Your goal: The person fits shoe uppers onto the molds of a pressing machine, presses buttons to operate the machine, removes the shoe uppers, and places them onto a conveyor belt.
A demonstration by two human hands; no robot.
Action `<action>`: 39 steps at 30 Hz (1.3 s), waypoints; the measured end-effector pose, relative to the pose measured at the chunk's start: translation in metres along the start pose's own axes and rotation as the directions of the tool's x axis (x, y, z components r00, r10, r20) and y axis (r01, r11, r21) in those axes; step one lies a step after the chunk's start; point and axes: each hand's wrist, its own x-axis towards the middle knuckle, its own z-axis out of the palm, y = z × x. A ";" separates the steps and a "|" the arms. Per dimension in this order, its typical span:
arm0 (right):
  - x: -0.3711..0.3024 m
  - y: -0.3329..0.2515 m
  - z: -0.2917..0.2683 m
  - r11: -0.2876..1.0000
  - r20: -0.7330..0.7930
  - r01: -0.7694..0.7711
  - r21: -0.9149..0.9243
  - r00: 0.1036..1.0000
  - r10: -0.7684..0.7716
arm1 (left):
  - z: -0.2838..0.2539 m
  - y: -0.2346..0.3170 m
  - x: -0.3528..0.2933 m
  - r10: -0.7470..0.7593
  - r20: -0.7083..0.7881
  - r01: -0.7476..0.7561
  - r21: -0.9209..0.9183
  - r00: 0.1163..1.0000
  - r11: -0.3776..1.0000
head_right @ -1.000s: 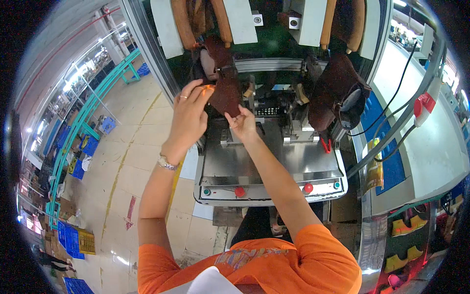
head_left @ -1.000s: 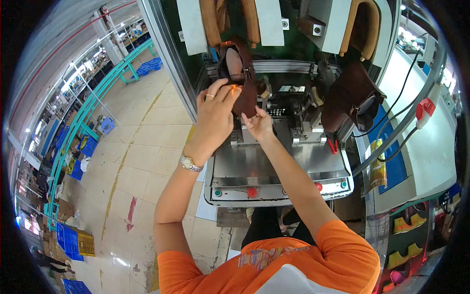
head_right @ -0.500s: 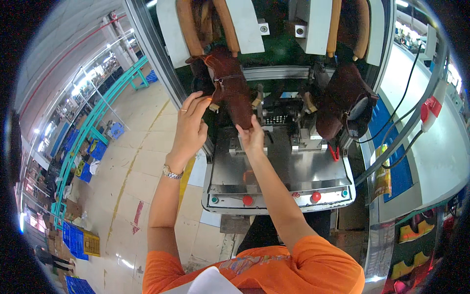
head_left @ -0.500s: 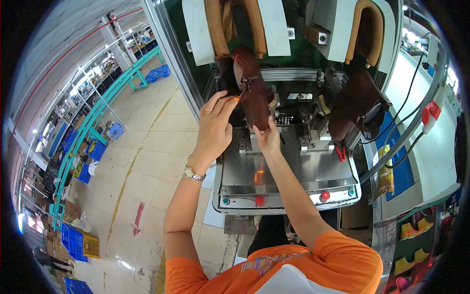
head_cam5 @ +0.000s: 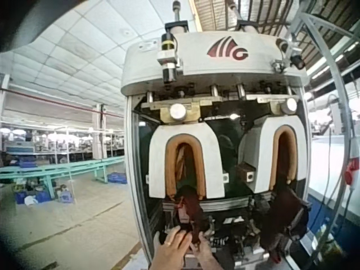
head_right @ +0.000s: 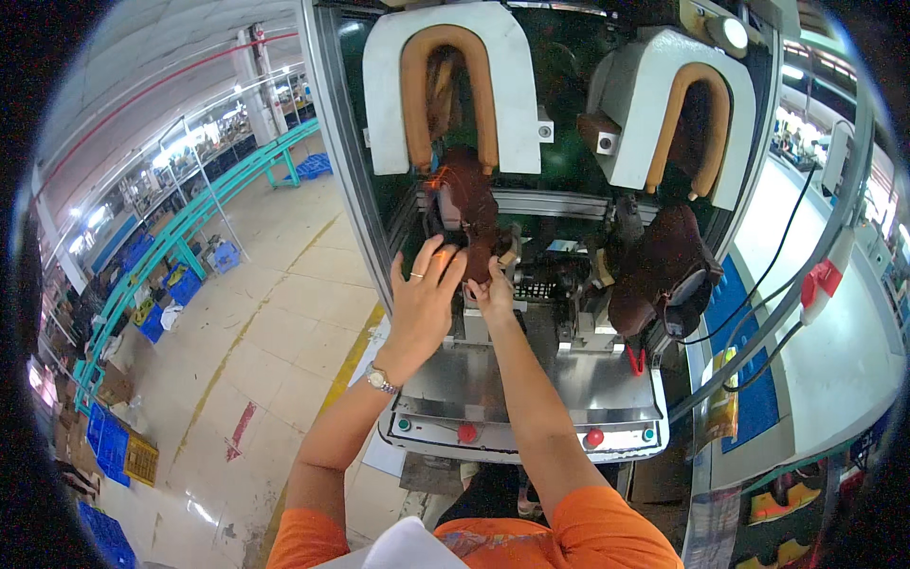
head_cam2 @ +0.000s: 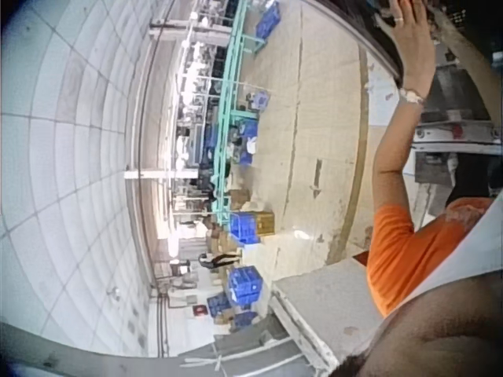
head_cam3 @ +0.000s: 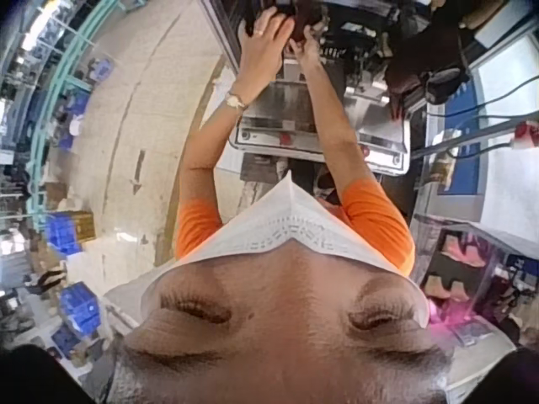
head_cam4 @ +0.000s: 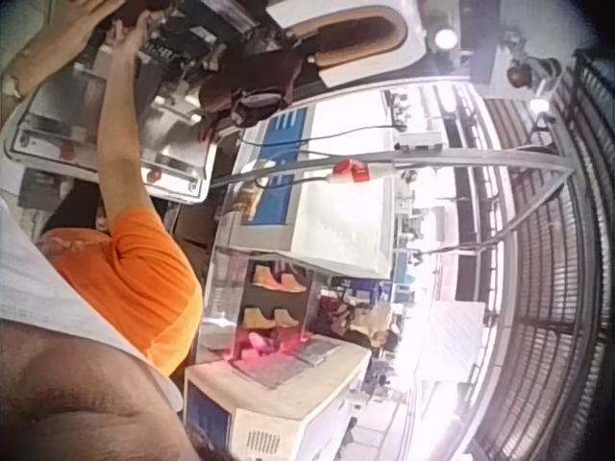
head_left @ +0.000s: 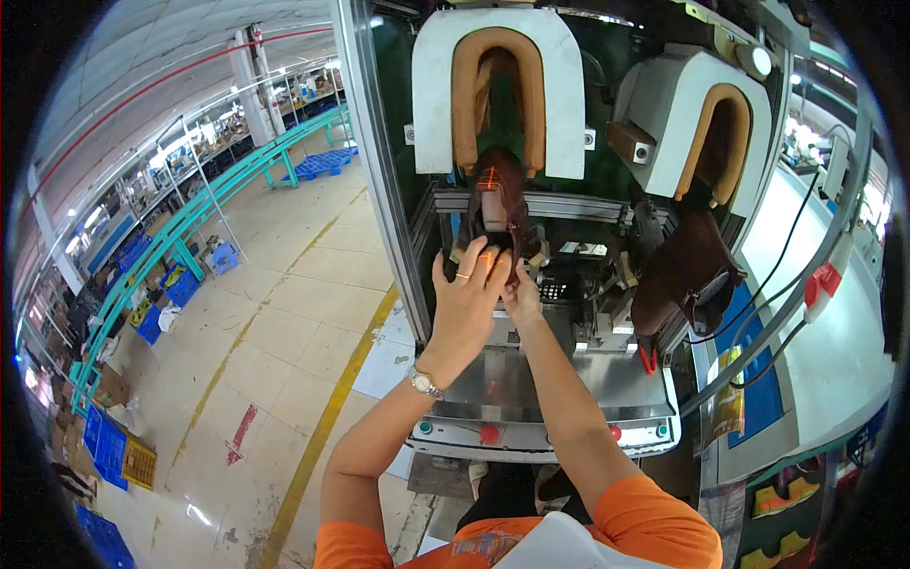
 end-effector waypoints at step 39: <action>0.022 0.000 -0.019 0.978 -0.105 -0.181 -0.099 0.980 0.170 | 0.041 0.002 0.006 -0.083 -0.344 0.071 -0.047 0.935 0.996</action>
